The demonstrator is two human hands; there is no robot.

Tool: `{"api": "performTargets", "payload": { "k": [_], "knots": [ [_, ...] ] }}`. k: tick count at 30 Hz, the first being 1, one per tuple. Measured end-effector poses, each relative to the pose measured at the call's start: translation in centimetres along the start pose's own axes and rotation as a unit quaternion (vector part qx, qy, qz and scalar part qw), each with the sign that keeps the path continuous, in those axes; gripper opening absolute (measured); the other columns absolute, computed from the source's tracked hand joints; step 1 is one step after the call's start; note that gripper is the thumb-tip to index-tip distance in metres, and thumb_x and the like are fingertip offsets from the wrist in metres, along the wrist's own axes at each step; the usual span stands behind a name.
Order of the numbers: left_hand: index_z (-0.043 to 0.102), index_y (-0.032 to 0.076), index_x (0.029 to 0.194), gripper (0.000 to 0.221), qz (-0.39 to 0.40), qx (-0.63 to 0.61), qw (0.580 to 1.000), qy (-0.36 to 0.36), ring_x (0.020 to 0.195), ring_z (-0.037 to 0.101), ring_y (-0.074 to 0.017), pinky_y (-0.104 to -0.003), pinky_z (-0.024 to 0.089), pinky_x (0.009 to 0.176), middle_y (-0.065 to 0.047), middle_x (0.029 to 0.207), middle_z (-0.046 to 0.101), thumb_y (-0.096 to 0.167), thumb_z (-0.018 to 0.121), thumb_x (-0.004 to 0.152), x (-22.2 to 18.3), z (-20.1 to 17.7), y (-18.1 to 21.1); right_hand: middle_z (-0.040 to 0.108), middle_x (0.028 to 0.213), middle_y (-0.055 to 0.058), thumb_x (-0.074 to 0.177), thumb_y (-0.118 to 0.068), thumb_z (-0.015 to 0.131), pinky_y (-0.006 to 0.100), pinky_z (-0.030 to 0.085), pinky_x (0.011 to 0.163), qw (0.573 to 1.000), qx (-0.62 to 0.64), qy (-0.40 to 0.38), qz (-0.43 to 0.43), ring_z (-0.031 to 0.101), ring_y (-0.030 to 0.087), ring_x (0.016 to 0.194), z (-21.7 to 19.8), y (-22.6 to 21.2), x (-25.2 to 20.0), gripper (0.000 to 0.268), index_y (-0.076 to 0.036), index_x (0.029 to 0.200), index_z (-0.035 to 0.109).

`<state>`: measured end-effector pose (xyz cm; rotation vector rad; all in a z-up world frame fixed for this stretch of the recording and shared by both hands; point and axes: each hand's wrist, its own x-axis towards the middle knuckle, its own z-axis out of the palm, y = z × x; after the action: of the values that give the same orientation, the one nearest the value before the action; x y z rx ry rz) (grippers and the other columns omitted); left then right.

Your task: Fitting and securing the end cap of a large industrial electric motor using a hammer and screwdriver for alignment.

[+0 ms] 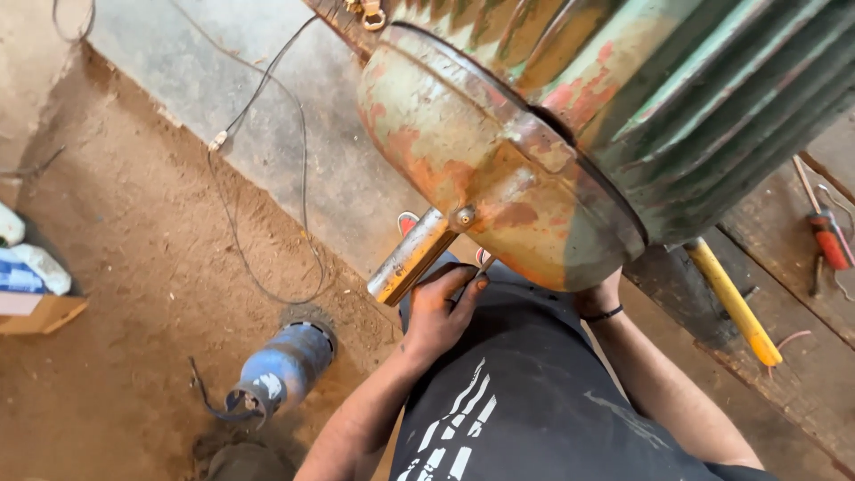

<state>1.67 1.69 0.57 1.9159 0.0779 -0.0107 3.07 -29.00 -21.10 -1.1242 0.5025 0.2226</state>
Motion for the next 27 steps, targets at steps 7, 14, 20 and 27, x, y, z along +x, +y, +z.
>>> {"api": "performTargets", "payload": {
  "k": [7,14,20,27],
  "knots": [
    [0.077,0.012,0.098,0.009,-0.028,-0.093,0.994,-0.057,0.075,0.074,-0.0295,-0.041,0.058,0.064,-0.016,0.075,0.073,0.019,0.076,0.093,0.2,-1.3,-1.1,0.059,0.098,0.021,0.099,-0.041,0.055,0.047,0.048,0.07,0.998,0.035,0.055,-0.012,0.059,0.038,0.086,-0.8,0.9,-1.0,0.036,-0.009,0.116,0.06],
    [0.072,0.011,0.11,0.028,-0.11,-0.031,0.931,-0.347,0.103,0.07,-0.0442,-0.051,0.056,0.09,-0.023,0.098,0.071,0.032,0.071,0.091,0.6,-7.7,-6.2,0.057,0.097,0.022,0.101,-0.049,0.052,0.049,0.046,0.066,0.984,0.107,0.14,-0.011,0.057,0.041,0.083,0.4,5.5,-8.0,0.041,-0.01,0.114,0.06],
    [0.065,-0.002,0.102,0.052,-0.137,0.184,0.865,-0.446,0.098,0.068,-0.0531,-0.064,0.052,0.091,-0.032,0.094,0.07,0.044,0.078,0.081,1.8,-11.9,-13.3,0.057,0.08,0.02,0.114,-0.061,0.038,0.039,0.044,0.064,0.961,0.1,0.25,-0.06,0.057,0.032,0.07,10.7,6.9,-16.8,0.056,-0.01,0.1,0.057],
    [0.062,0.035,0.124,0.032,-0.028,0.222,0.759,-0.611,0.113,0.069,-0.0371,-0.054,0.057,0.095,-0.008,0.118,0.071,0.049,0.063,0.095,1.5,-8.3,-13.7,0.065,0.091,0.015,0.106,-0.021,0.066,0.042,0.054,0.073,0.913,0.069,0.396,-0.065,0.065,0.028,0.078,9.6,11.5,-23.1,0.021,0.0,0.107,0.065]
  ]
}}
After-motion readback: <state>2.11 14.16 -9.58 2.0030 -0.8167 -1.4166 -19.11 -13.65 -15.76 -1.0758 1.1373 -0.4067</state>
